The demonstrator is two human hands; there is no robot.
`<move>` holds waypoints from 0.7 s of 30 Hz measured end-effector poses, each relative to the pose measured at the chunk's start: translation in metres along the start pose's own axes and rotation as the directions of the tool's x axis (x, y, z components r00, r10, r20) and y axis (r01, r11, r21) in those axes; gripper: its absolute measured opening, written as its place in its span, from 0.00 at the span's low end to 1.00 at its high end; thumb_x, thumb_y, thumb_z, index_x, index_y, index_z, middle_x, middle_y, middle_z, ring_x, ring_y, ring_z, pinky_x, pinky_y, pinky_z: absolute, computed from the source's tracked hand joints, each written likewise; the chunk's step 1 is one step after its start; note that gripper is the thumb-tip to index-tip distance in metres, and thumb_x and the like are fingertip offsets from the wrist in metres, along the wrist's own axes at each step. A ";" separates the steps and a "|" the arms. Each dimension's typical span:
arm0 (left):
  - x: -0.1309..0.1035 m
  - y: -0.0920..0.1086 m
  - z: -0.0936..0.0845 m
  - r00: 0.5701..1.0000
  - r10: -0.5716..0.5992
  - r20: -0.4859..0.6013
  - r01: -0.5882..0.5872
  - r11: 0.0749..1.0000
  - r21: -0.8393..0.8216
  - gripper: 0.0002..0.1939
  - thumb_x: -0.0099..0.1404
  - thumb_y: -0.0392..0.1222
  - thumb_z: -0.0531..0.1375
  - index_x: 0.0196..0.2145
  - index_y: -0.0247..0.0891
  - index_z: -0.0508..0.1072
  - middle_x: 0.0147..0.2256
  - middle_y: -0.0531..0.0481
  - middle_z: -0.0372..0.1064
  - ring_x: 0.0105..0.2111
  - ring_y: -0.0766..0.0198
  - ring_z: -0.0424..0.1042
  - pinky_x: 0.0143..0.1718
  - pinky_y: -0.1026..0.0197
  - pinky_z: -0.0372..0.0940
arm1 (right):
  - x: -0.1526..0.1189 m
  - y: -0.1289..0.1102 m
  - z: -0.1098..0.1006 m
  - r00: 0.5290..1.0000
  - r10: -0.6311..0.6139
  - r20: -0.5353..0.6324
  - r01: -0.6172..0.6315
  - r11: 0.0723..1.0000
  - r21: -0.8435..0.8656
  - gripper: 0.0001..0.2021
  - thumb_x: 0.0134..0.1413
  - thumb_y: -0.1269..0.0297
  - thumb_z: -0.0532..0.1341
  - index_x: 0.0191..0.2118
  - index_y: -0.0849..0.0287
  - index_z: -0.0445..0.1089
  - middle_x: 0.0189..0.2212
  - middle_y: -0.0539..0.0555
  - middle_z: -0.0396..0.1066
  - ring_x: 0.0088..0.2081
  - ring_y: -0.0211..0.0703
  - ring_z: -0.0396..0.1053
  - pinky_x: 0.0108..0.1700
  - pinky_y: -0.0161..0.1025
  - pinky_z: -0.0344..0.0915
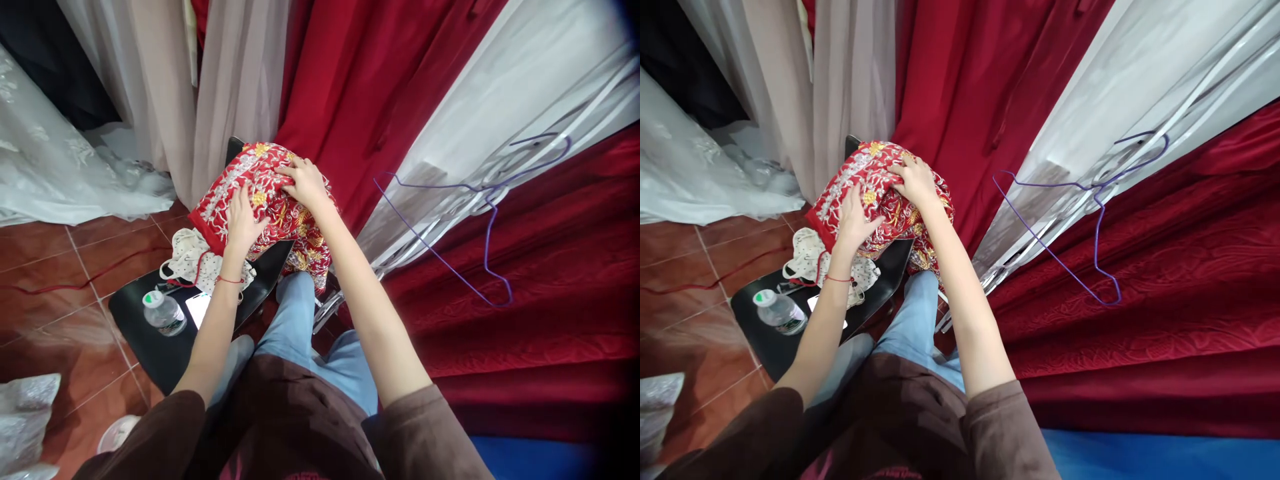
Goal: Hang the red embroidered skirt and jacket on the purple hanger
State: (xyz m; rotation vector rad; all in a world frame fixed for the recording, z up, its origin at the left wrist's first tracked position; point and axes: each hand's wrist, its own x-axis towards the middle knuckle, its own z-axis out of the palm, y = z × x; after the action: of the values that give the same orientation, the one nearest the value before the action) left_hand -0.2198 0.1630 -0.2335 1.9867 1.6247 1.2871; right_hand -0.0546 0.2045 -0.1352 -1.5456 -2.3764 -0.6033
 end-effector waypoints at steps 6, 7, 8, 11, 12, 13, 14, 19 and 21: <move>0.006 -0.016 -0.016 0.925 -0.324 -0.201 0.332 0.943 0.009 0.60 0.46 0.50 0.74 0.68 0.30 0.48 0.68 0.26 0.45 0.69 0.35 0.45 0.69 0.34 0.43 | 0.002 -0.001 0.012 0.996 0.041 -0.075 -0.043 0.999 -0.016 0.19 0.69 0.63 0.50 0.59 0.60 0.65 0.54 0.63 0.67 0.55 0.59 0.63 0.56 0.56 0.61; 0.006 -0.019 -0.018 0.910 -0.361 -0.203 0.368 0.930 -0.004 0.62 0.44 0.52 0.74 0.68 0.28 0.48 0.67 0.24 0.45 0.69 0.33 0.45 0.69 0.33 0.43 | 0.002 0.000 0.012 0.996 0.039 -0.077 -0.040 0.999 -0.012 0.18 0.69 0.63 0.49 0.59 0.60 0.65 0.54 0.63 0.67 0.55 0.59 0.63 0.56 0.55 0.61; 0.006 -0.022 -0.019 0.900 -0.391 -0.191 0.394 0.919 -0.020 0.64 0.42 0.53 0.75 0.68 0.27 0.47 0.67 0.23 0.46 0.69 0.32 0.46 0.68 0.32 0.43 | 0.002 0.000 0.010 0.997 0.039 -0.071 -0.040 0.999 -0.007 0.18 0.69 0.64 0.48 0.58 0.60 0.65 0.53 0.62 0.67 0.55 0.58 0.64 0.56 0.54 0.61; 0.005 -0.025 -0.019 0.886 -0.445 -0.130 0.440 0.895 -0.068 0.66 0.43 0.60 0.73 0.68 0.28 0.45 0.67 0.20 0.45 0.69 0.30 0.43 0.67 0.27 0.42 | 0.005 0.004 0.000 0.999 0.048 -0.007 -0.048 0.999 0.013 0.18 0.70 0.64 0.46 0.56 0.61 0.67 0.53 0.62 0.69 0.55 0.57 0.65 0.55 0.51 0.62; 0.005 -0.025 -0.017 0.881 -0.458 -0.119 0.451 0.889 -0.079 0.66 0.44 0.62 0.72 0.68 0.29 0.45 0.67 0.20 0.43 0.70 0.30 0.41 0.67 0.26 0.41 | 0.008 0.006 -0.004 0.999 0.049 0.017 -0.049 0.999 0.022 0.18 0.70 0.65 0.46 0.56 0.61 0.68 0.52 0.62 0.70 0.54 0.57 0.66 0.55 0.50 0.62; 0.006 -0.024 -0.016 0.876 -0.469 -0.110 0.461 0.883 -0.090 0.66 0.44 0.64 0.71 0.68 0.30 0.45 0.68 0.21 0.41 0.70 0.30 0.39 0.67 0.25 0.40 | 0.010 0.009 -0.009 0.998 0.045 0.039 -0.046 0.998 0.031 0.19 0.70 0.65 0.45 0.55 0.61 0.68 0.52 0.62 0.71 0.54 0.57 0.67 0.55 0.50 0.62; 0.006 -0.024 -0.014 0.873 -0.477 -0.100 0.468 0.878 -0.099 0.66 0.44 0.65 0.71 0.68 0.30 0.45 0.69 0.21 0.40 0.71 0.31 0.37 0.67 0.26 0.39 | 0.013 0.011 -0.014 0.998 0.037 0.059 -0.039 0.998 0.040 0.19 0.70 0.65 0.45 0.54 0.61 0.69 0.51 0.62 0.72 0.53 0.57 0.67 0.54 0.50 0.62; 0.010 -0.030 -0.020 0.858 -0.511 0.057 0.514 0.856 -0.056 0.75 0.33 0.56 0.77 0.69 0.28 0.43 0.70 0.18 0.29 0.71 0.28 0.32 0.68 0.30 0.41 | 0.021 0.019 -0.023 0.995 0.004 0.098 -0.010 0.999 0.053 0.19 0.69 0.66 0.45 0.51 0.63 0.72 0.47 0.62 0.74 0.51 0.56 0.70 0.54 0.50 0.63; 0.008 -0.034 -0.029 0.844 -0.518 0.138 0.524 0.852 -0.008 0.72 0.33 0.48 0.78 0.69 0.24 0.45 0.69 0.14 0.36 0.69 0.25 0.43 0.67 0.32 0.48 | 0.019 0.017 -0.021 0.997 0.015 0.075 -0.019 0.999 0.051 0.19 0.68 0.65 0.46 0.51 0.64 0.71 0.47 0.63 0.74 0.51 0.57 0.70 0.54 0.51 0.64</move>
State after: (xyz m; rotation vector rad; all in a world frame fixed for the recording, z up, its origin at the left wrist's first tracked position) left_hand -0.2642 0.1725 -0.2365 1.4107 1.8704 0.9478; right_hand -0.0474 0.2161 -0.1055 -1.5915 -2.4104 -0.4843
